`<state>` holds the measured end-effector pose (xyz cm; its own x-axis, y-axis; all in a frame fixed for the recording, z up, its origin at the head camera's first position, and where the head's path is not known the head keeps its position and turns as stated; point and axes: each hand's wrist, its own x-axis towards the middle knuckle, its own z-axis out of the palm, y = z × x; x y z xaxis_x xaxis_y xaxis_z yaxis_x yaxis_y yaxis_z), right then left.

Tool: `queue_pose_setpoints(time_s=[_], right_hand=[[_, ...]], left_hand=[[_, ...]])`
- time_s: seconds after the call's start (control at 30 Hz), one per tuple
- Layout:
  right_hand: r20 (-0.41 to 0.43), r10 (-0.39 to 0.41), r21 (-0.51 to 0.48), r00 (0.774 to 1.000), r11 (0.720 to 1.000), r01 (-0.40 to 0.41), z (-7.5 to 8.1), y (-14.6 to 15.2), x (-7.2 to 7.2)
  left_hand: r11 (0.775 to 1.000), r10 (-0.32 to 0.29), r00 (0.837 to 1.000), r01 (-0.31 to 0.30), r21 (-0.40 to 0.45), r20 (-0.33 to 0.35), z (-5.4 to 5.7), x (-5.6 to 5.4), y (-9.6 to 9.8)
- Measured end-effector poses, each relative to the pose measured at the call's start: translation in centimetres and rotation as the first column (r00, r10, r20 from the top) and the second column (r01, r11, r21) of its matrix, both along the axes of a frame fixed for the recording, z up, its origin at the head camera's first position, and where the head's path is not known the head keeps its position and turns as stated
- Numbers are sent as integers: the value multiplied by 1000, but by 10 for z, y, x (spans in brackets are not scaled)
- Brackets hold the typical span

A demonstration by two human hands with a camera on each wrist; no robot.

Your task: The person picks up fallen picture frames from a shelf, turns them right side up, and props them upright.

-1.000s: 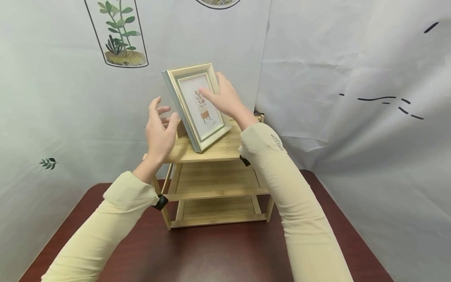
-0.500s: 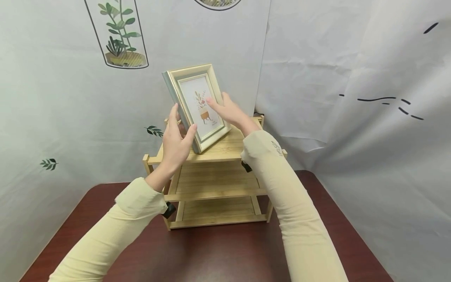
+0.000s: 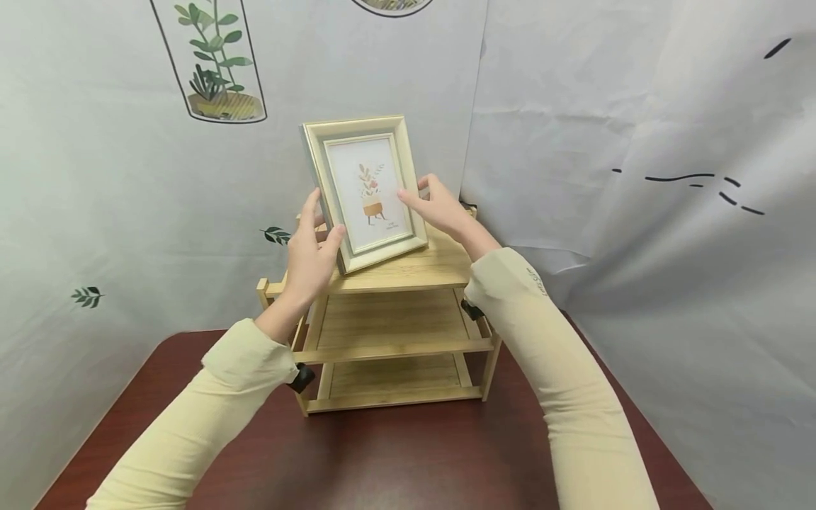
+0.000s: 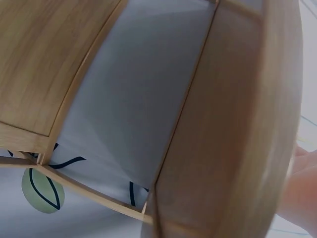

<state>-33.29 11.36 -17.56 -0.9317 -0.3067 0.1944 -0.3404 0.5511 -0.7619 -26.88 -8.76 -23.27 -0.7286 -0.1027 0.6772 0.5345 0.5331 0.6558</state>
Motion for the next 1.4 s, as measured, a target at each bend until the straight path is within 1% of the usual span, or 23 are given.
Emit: queue_pose_setpoints(time_s=[0.1,0.17,0.37,0.57,0.77,0.87,0.97,1.1,1.2,1.4], right_hand=[[-9,3,-21,1000,1000,-3,-4,5,4],[-16,6,-52,1000,999,-6,-7,8,5],[-70,24,-146,997,989,-34,-19,16,10],[-153,41,-230,987,970,-76,-32,21,15],[-234,1,-266,972,962,-65,-42,22,20],[-261,-35,-286,965,957,-42,-46,21,23],[-273,-65,-318,960,948,-26,-47,20,28],[-289,-87,-333,953,943,-15,-42,16,41],[-298,-95,-337,950,942,-11,-39,14,48],[-304,-105,-350,947,937,-8,-39,16,49]], left_hand=[[1000,-15,998,14,13,63,2,0,-3],[1000,-22,997,21,12,79,4,0,-4],[1000,-20,996,20,-9,88,6,-3,-6],[1000,-18,994,18,-3,104,5,-6,-9],[999,-36,995,35,14,94,3,-5,-10],[999,-47,995,45,16,90,2,-5,-10],[999,-53,995,52,12,89,2,-5,-10],[999,-54,995,54,4,84,1,-4,-10],[998,-55,996,55,-1,74,0,-4,-9],[998,-69,996,69,-3,61,-2,-5,-8]])
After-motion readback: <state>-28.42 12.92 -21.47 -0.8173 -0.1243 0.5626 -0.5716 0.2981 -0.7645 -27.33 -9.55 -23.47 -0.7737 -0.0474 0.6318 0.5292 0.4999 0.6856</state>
